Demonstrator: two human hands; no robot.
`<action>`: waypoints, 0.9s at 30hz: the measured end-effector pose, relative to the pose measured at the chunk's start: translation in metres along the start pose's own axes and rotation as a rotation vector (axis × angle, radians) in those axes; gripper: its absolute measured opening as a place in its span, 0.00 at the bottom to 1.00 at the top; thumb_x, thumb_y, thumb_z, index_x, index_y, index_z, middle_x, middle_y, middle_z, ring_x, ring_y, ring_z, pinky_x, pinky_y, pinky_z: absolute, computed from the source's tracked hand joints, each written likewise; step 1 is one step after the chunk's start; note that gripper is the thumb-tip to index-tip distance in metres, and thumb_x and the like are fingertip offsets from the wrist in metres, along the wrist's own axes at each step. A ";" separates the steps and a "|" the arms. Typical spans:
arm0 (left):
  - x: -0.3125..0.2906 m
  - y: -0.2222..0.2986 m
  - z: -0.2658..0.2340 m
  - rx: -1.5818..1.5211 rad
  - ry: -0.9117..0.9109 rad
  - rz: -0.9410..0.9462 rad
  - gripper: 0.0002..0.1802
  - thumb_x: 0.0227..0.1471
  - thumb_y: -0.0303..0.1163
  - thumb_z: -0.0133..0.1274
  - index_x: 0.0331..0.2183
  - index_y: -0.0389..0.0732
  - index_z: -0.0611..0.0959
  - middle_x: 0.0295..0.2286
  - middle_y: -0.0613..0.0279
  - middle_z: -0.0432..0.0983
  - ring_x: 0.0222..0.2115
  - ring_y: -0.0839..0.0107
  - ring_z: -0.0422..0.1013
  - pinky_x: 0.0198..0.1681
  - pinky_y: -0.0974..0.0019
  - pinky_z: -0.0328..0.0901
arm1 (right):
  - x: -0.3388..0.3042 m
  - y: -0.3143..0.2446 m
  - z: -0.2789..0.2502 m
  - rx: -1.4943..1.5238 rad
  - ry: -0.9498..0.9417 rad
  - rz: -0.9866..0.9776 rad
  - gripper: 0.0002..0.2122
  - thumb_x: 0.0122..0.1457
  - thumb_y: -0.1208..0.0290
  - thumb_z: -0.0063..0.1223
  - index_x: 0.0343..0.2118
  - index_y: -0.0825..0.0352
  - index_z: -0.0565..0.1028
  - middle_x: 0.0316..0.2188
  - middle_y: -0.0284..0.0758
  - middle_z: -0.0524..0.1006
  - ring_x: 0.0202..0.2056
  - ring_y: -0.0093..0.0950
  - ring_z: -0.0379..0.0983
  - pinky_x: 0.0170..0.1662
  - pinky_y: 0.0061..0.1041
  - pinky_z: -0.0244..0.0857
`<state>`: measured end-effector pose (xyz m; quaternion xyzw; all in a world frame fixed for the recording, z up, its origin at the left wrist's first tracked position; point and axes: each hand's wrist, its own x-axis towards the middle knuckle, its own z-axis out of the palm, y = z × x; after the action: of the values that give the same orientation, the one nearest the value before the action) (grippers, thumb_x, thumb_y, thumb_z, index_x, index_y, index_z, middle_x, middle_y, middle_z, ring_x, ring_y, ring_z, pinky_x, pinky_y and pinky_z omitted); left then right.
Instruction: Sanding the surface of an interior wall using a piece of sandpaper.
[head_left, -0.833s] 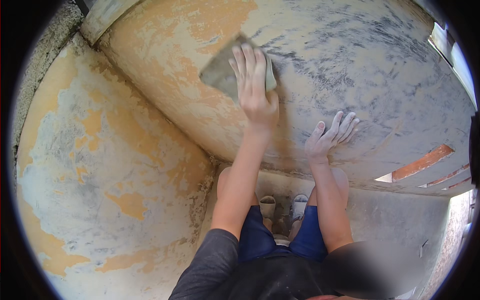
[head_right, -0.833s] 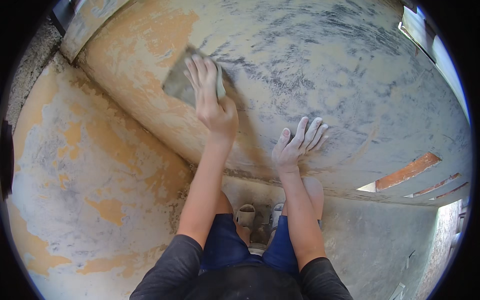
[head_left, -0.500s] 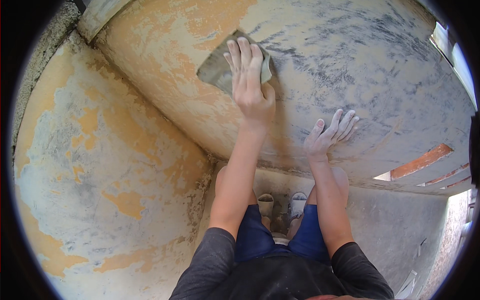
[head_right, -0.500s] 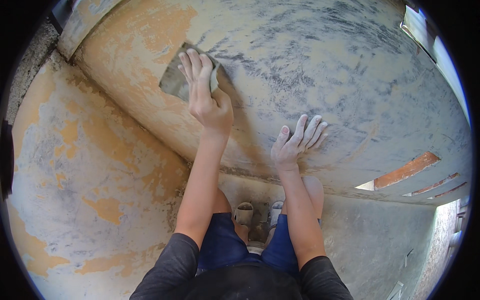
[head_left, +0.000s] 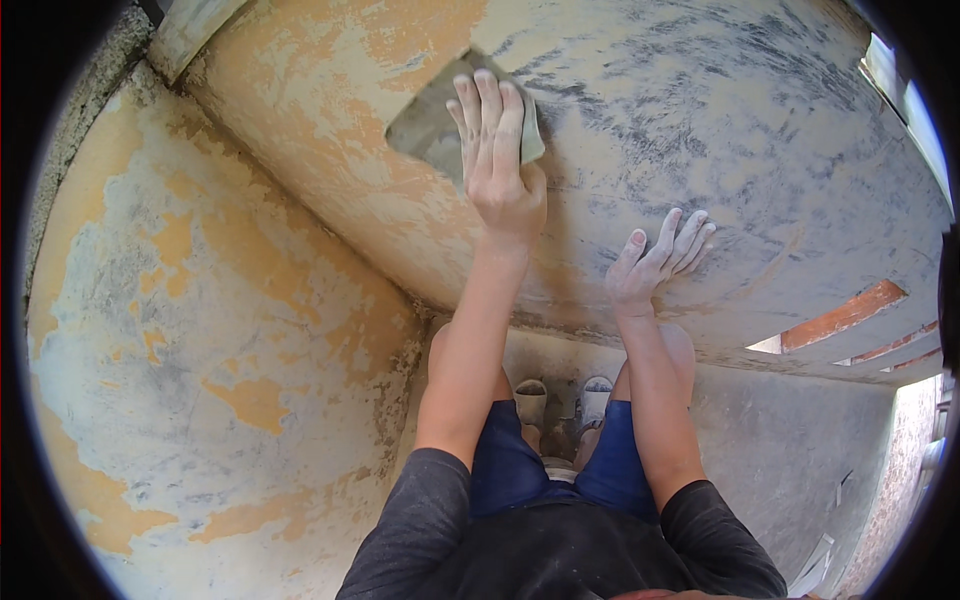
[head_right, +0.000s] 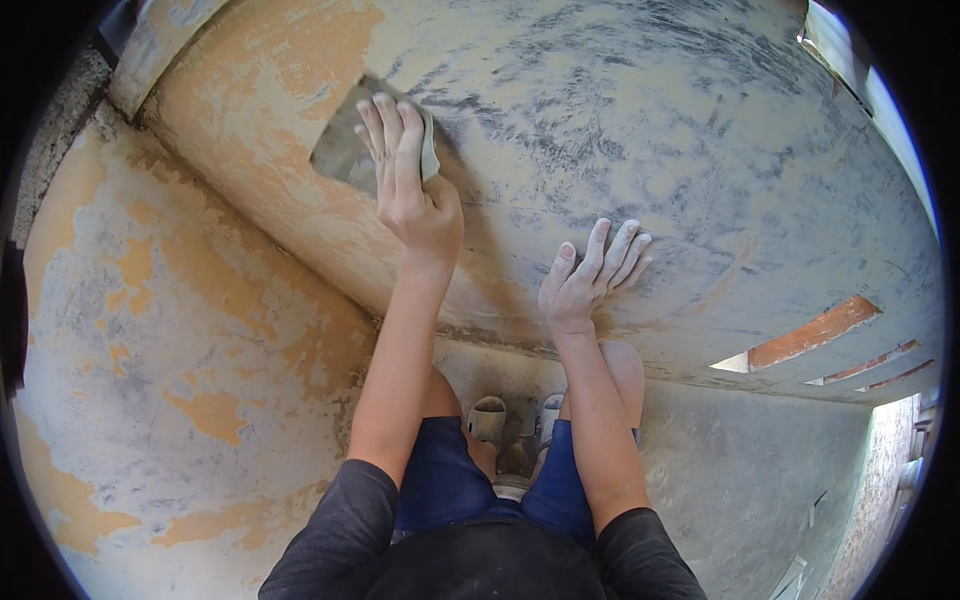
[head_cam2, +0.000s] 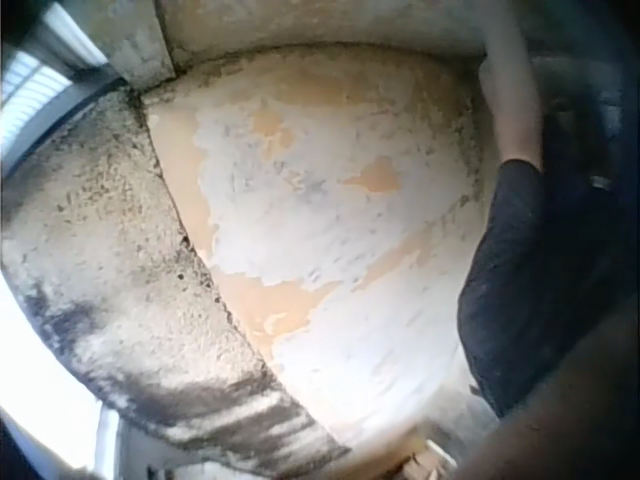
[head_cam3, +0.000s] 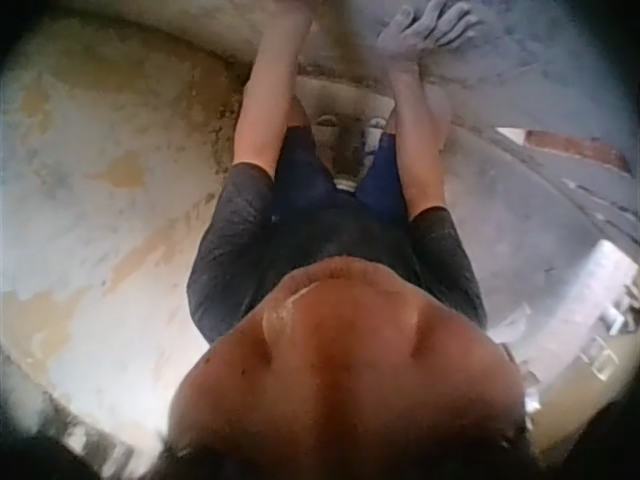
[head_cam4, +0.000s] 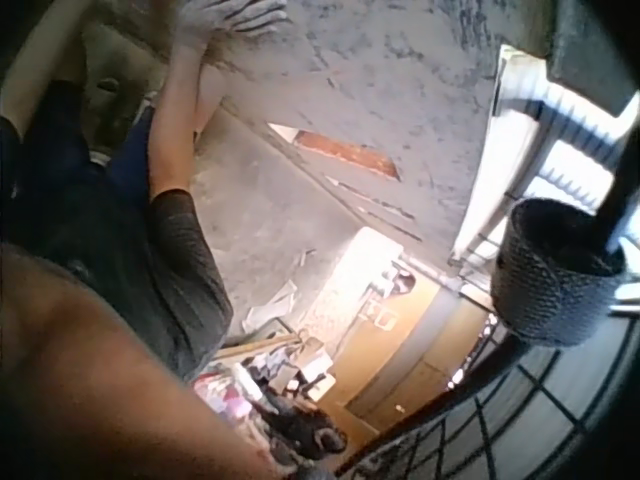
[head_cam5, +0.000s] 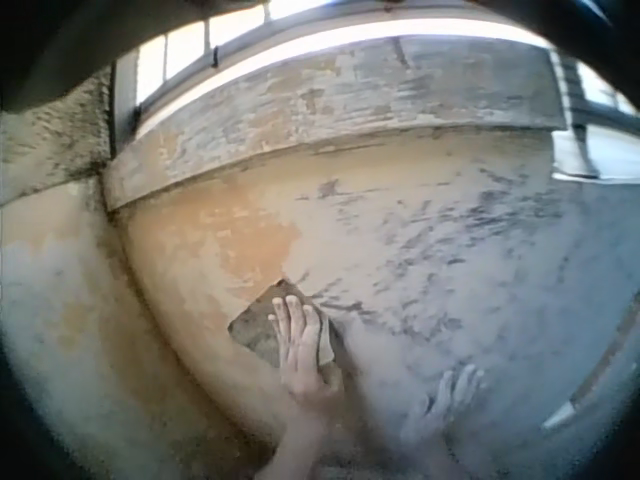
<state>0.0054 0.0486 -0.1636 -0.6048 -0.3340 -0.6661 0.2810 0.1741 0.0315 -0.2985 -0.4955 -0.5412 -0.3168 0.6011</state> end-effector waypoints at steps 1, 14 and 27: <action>-0.013 -0.001 0.000 0.003 -0.005 -0.014 0.39 0.39 0.04 0.39 0.55 0.27 0.80 0.61 0.36 0.70 0.67 0.38 0.58 0.70 0.35 0.51 | 0.000 0.000 0.000 0.008 -0.002 0.002 0.24 0.76 0.58 0.39 0.67 0.69 0.66 0.71 0.52 0.59 0.74 0.53 0.47 0.73 0.58 0.36; 0.006 0.001 0.001 0.006 -0.005 -0.007 0.38 0.40 0.04 0.37 0.55 0.27 0.80 0.61 0.36 0.69 0.68 0.38 0.57 0.71 0.36 0.50 | -0.001 0.003 -0.003 0.007 -0.012 -0.015 0.23 0.75 0.59 0.40 0.65 0.70 0.68 0.70 0.52 0.60 0.73 0.52 0.49 0.73 0.57 0.38; 0.010 0.003 0.001 0.011 0.037 0.004 0.38 0.42 0.03 0.39 0.55 0.27 0.80 0.61 0.35 0.69 0.67 0.37 0.58 0.70 0.36 0.51 | -0.001 0.004 -0.006 0.015 -0.023 -0.003 0.23 0.75 0.61 0.42 0.65 0.70 0.69 0.70 0.52 0.61 0.73 0.52 0.49 0.73 0.57 0.38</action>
<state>0.0074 0.0482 -0.1528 -0.5916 -0.3312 -0.6748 0.2916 0.1795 0.0274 -0.3000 -0.4940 -0.5511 -0.3079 0.5979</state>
